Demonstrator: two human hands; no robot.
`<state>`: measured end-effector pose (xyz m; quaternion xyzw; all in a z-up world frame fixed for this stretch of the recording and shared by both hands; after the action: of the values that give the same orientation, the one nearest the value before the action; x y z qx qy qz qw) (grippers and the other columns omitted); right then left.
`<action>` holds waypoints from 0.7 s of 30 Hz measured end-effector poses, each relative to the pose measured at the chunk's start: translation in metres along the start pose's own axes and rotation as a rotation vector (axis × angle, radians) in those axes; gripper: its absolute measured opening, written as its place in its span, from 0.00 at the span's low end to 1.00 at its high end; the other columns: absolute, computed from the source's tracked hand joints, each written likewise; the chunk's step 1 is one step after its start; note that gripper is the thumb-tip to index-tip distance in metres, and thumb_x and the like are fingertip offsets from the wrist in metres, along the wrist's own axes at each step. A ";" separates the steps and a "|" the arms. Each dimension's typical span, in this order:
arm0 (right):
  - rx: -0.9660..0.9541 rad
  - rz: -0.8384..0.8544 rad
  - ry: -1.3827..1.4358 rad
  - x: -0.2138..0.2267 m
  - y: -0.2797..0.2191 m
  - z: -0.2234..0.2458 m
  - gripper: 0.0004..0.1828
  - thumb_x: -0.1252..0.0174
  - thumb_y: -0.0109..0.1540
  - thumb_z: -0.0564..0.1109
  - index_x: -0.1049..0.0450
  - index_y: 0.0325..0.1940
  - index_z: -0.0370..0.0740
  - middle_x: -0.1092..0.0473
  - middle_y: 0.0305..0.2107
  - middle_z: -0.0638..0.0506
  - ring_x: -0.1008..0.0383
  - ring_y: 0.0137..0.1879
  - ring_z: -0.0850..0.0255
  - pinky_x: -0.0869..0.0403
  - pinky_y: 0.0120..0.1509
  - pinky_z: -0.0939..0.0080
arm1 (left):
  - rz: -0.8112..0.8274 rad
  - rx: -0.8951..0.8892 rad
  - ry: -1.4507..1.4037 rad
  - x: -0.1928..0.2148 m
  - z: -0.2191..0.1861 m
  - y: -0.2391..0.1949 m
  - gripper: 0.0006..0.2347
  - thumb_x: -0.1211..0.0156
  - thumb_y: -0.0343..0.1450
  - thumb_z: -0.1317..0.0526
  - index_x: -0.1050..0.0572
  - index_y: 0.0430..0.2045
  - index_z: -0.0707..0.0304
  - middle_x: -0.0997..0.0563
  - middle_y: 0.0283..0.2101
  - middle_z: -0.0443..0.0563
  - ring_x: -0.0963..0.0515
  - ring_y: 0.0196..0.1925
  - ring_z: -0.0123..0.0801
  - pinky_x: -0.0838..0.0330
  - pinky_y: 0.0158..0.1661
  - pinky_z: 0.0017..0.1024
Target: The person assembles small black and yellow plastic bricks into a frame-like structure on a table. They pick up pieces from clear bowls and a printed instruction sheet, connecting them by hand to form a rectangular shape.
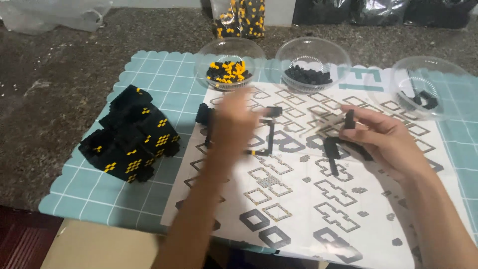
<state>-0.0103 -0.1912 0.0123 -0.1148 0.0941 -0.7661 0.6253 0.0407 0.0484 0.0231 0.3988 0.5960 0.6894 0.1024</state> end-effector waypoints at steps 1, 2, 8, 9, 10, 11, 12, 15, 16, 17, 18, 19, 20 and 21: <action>0.003 0.000 0.001 0.001 0.001 -0.001 0.27 0.53 0.57 0.26 0.32 0.60 0.39 0.30 0.44 0.43 0.30 0.48 0.53 0.31 0.56 0.58 | -0.003 -0.002 0.001 0.012 0.012 -0.007 0.24 0.21 0.54 0.58 0.24 0.34 0.82 0.20 0.33 0.66 0.19 0.39 0.50 0.23 0.44 0.34; 0.021 0.021 0.038 0.000 0.003 -0.001 0.25 0.52 0.57 0.27 0.31 0.58 0.38 0.29 0.41 0.42 0.28 0.47 0.53 0.30 0.58 0.58 | 0.252 0.157 0.180 0.007 0.036 -0.018 0.20 0.26 0.58 0.56 0.26 0.32 0.76 0.22 0.31 0.61 0.22 0.34 0.44 0.25 0.38 0.31; 0.103 0.085 0.151 0.002 0.009 -0.007 0.21 0.49 0.56 0.29 0.29 0.54 0.35 0.29 0.34 0.44 0.27 0.41 0.57 0.27 0.56 0.65 | 0.513 0.625 0.017 0.012 0.091 -0.032 0.19 0.53 0.59 0.74 0.33 0.46 0.68 0.34 0.34 0.61 0.37 0.39 0.54 0.41 0.34 0.47; 0.095 0.066 0.159 0.003 0.007 -0.006 0.20 0.49 0.57 0.30 0.29 0.53 0.35 0.29 0.35 0.44 0.27 0.41 0.56 0.28 0.55 0.66 | 0.665 0.846 -0.140 0.016 0.085 -0.021 0.21 0.50 0.68 0.68 0.39 0.58 0.61 0.31 0.53 0.65 0.37 0.57 0.57 0.41 0.54 0.52; 0.103 0.057 0.167 -0.001 0.006 -0.007 0.20 0.49 0.57 0.30 0.29 0.53 0.35 0.29 0.35 0.44 0.27 0.41 0.56 0.28 0.55 0.66 | 0.664 0.832 -0.142 0.017 0.081 -0.016 0.21 0.50 0.68 0.68 0.39 0.58 0.61 0.31 0.53 0.65 0.37 0.57 0.57 0.41 0.54 0.52; 0.054 0.022 0.275 0.001 0.005 -0.010 0.21 0.49 0.55 0.28 0.28 0.52 0.37 0.28 0.36 0.43 0.26 0.42 0.55 0.27 0.52 0.62 | 0.614 0.825 -0.552 0.007 0.068 -0.006 0.20 0.49 0.67 0.64 0.35 0.55 0.59 0.29 0.55 0.56 0.35 0.60 0.49 0.40 0.56 0.42; 0.006 -0.011 0.385 0.002 0.004 -0.013 0.22 0.49 0.53 0.27 0.28 0.50 0.39 0.27 0.38 0.42 0.26 0.42 0.53 0.26 0.50 0.58 | 0.554 0.796 -0.960 0.001 0.053 0.005 0.18 0.47 0.66 0.61 0.32 0.53 0.57 0.28 0.57 0.48 0.32 0.64 0.41 0.39 0.58 0.31; 0.059 0.023 0.393 0.001 0.004 -0.006 0.24 0.50 0.52 0.26 0.30 0.53 0.31 0.29 0.39 0.41 0.27 0.44 0.53 0.28 0.56 0.61 | 0.531 0.868 -1.505 -0.007 -0.010 0.038 0.23 0.48 0.67 0.60 0.37 0.56 0.69 0.24 0.43 0.60 0.20 0.48 0.45 0.30 0.52 0.34; 0.066 -0.005 0.396 0.005 0.003 -0.004 0.24 0.50 0.52 0.26 0.30 0.53 0.31 0.29 0.39 0.41 0.27 0.44 0.53 0.28 0.56 0.61 | 0.548 0.852 -1.527 -0.019 -0.019 0.040 0.23 0.48 0.67 0.60 0.37 0.56 0.69 0.24 0.43 0.60 0.20 0.48 0.45 0.30 0.52 0.34; 0.084 0.039 0.362 0.003 0.003 0.000 0.25 0.49 0.53 0.27 0.31 0.55 0.30 0.29 0.39 0.42 0.27 0.44 0.53 0.27 0.57 0.60 | 0.547 0.870 -1.533 -0.029 -0.027 0.040 0.20 0.50 0.68 0.62 0.37 0.55 0.71 0.24 0.46 0.62 0.20 0.48 0.46 0.29 0.53 0.35; 0.101 0.083 0.327 0.001 0.002 0.003 0.26 0.48 0.53 0.28 0.31 0.57 0.30 0.29 0.40 0.43 0.27 0.43 0.53 0.27 0.58 0.60 | 0.546 0.887 -1.538 -0.039 -0.035 0.039 0.18 0.52 0.69 0.65 0.36 0.54 0.73 0.24 0.48 0.63 0.21 0.49 0.47 0.28 0.54 0.36; 0.103 0.070 0.327 0.006 0.006 -0.003 0.26 0.48 0.53 0.28 0.31 0.57 0.30 0.29 0.40 0.43 0.27 0.43 0.53 0.27 0.58 0.60 | 0.553 0.882 -1.549 -0.044 -0.044 0.038 0.18 0.52 0.69 0.65 0.36 0.54 0.73 0.24 0.48 0.63 0.21 0.49 0.47 0.28 0.54 0.36; 0.201 0.119 0.317 0.007 0.009 -0.002 0.26 0.48 0.54 0.30 0.33 0.57 0.28 0.30 0.40 0.40 0.25 0.42 0.51 0.26 0.54 0.56 | 0.528 0.841 -1.646 -0.045 -0.055 0.039 0.19 0.51 0.69 0.66 0.37 0.55 0.74 0.26 0.50 0.66 0.24 0.51 0.46 0.30 0.55 0.37; 0.298 0.172 0.305 0.007 0.013 -0.002 0.26 0.49 0.54 0.32 0.35 0.58 0.27 0.31 0.41 0.36 0.24 0.41 0.49 0.24 0.51 0.52 | 0.497 0.801 -1.741 -0.047 -0.064 0.039 0.20 0.50 0.69 0.68 0.37 0.56 0.75 0.28 0.52 0.69 0.27 0.54 0.45 0.32 0.56 0.39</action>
<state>-0.0001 -0.2002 0.0074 0.1041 0.0829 -0.7239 0.6769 0.0417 -0.0381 0.0399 0.8853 0.4013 -0.0948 0.2150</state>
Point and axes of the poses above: each hand's wrist, its own y-axis towards the middle knuckle, its own x-axis out of the back of the hand, z = x × y, the point moved 7 cm from there along y, towards the middle knuckle
